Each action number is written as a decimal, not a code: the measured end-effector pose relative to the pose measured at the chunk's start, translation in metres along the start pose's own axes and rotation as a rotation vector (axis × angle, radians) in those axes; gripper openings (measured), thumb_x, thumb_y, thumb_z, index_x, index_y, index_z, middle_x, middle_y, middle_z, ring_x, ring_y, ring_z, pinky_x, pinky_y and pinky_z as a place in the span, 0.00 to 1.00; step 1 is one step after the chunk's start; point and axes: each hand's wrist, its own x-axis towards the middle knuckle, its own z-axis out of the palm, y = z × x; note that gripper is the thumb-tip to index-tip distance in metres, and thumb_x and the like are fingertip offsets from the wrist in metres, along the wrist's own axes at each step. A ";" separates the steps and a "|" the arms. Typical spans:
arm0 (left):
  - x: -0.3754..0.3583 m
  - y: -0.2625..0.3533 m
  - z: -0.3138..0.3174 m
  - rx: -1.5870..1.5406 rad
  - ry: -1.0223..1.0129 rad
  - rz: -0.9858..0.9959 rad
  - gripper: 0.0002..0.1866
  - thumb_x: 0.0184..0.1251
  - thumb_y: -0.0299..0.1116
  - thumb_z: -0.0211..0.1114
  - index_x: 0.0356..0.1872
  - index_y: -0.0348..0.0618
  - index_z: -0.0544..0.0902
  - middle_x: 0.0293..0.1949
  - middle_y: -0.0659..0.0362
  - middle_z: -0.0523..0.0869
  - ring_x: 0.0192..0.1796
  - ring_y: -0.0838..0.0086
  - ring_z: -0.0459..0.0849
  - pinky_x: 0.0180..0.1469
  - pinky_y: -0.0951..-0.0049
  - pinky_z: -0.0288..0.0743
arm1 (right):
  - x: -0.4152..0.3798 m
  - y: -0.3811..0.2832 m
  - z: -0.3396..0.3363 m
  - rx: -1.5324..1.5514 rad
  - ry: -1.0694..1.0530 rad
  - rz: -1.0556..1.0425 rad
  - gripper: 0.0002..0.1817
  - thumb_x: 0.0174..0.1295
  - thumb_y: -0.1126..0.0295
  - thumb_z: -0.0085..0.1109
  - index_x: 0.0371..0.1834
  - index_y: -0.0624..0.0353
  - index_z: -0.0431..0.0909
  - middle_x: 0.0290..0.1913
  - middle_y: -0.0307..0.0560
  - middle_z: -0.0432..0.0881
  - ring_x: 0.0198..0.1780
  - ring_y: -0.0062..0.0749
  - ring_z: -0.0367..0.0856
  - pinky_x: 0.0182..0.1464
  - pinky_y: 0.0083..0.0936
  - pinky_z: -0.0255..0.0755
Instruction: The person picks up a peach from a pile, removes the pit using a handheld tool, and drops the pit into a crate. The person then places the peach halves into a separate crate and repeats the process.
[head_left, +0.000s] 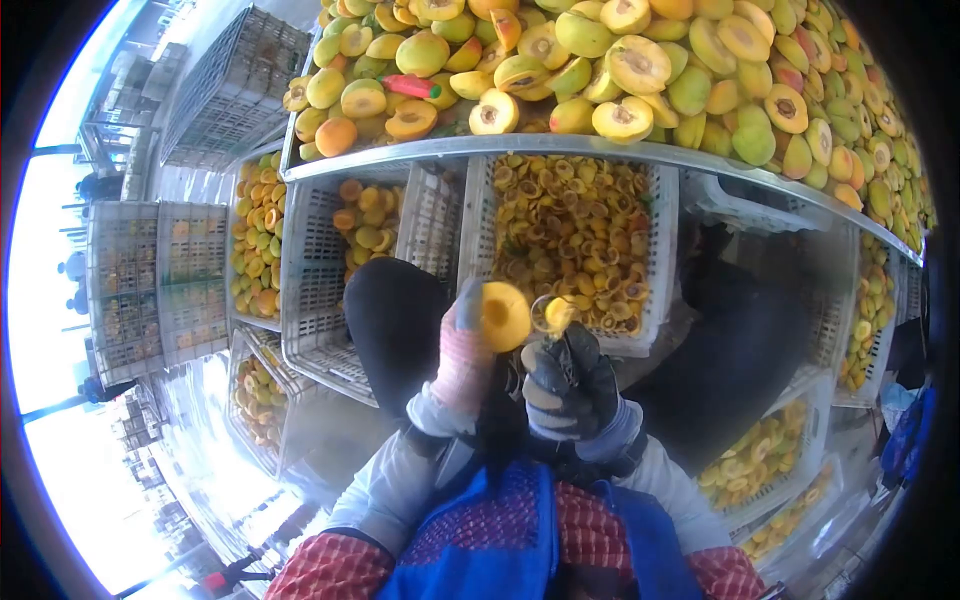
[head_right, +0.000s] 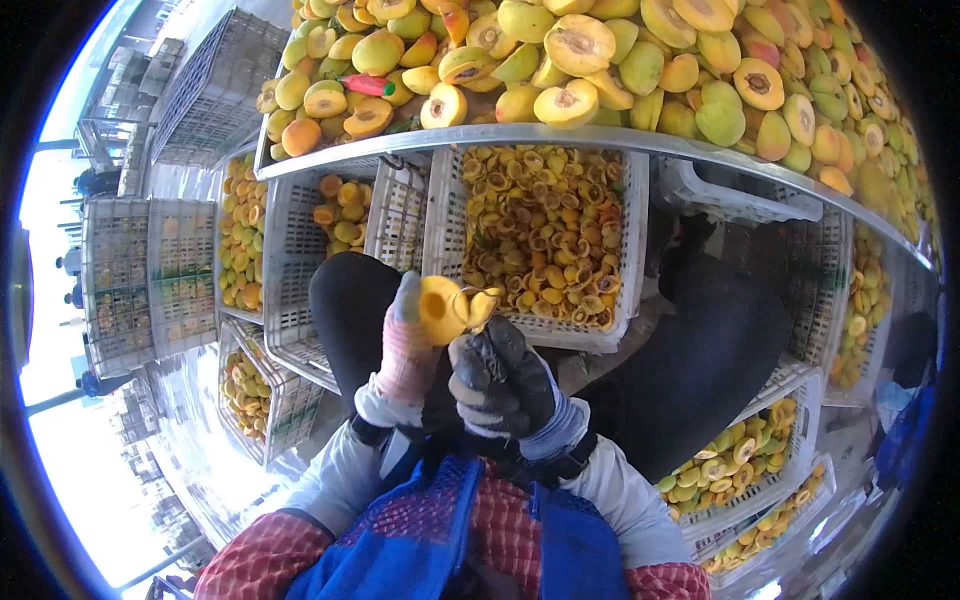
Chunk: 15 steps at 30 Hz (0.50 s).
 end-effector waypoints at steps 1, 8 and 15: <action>-0.001 0.002 -0.009 0.110 0.067 0.101 0.21 0.71 0.51 0.53 0.42 0.40 0.78 0.34 0.59 0.82 0.36 0.73 0.82 0.43 0.73 0.77 | 0.000 -0.003 -0.007 0.043 0.058 -0.019 0.28 0.69 0.41 0.36 0.37 0.56 0.74 0.16 0.33 0.61 0.11 0.17 0.56 0.12 0.16 0.53; 0.037 0.116 -0.100 1.352 0.603 0.751 0.19 0.67 0.44 0.60 0.47 0.37 0.78 0.37 0.48 0.83 0.40 0.60 0.81 0.47 0.65 0.75 | -0.002 -0.007 -0.025 0.085 0.175 -0.024 0.28 0.68 0.41 0.39 0.36 0.56 0.75 0.15 0.32 0.60 0.12 0.16 0.56 0.13 0.15 0.53; 0.109 0.128 0.039 1.558 0.228 0.873 0.20 0.61 0.44 0.62 0.47 0.40 0.80 0.40 0.49 0.84 0.47 0.54 0.80 0.48 0.60 0.74 | 0.008 -0.020 -0.047 0.012 0.414 -0.111 0.28 0.69 0.42 0.39 0.35 0.57 0.75 0.14 0.32 0.62 0.09 0.17 0.55 0.11 0.16 0.50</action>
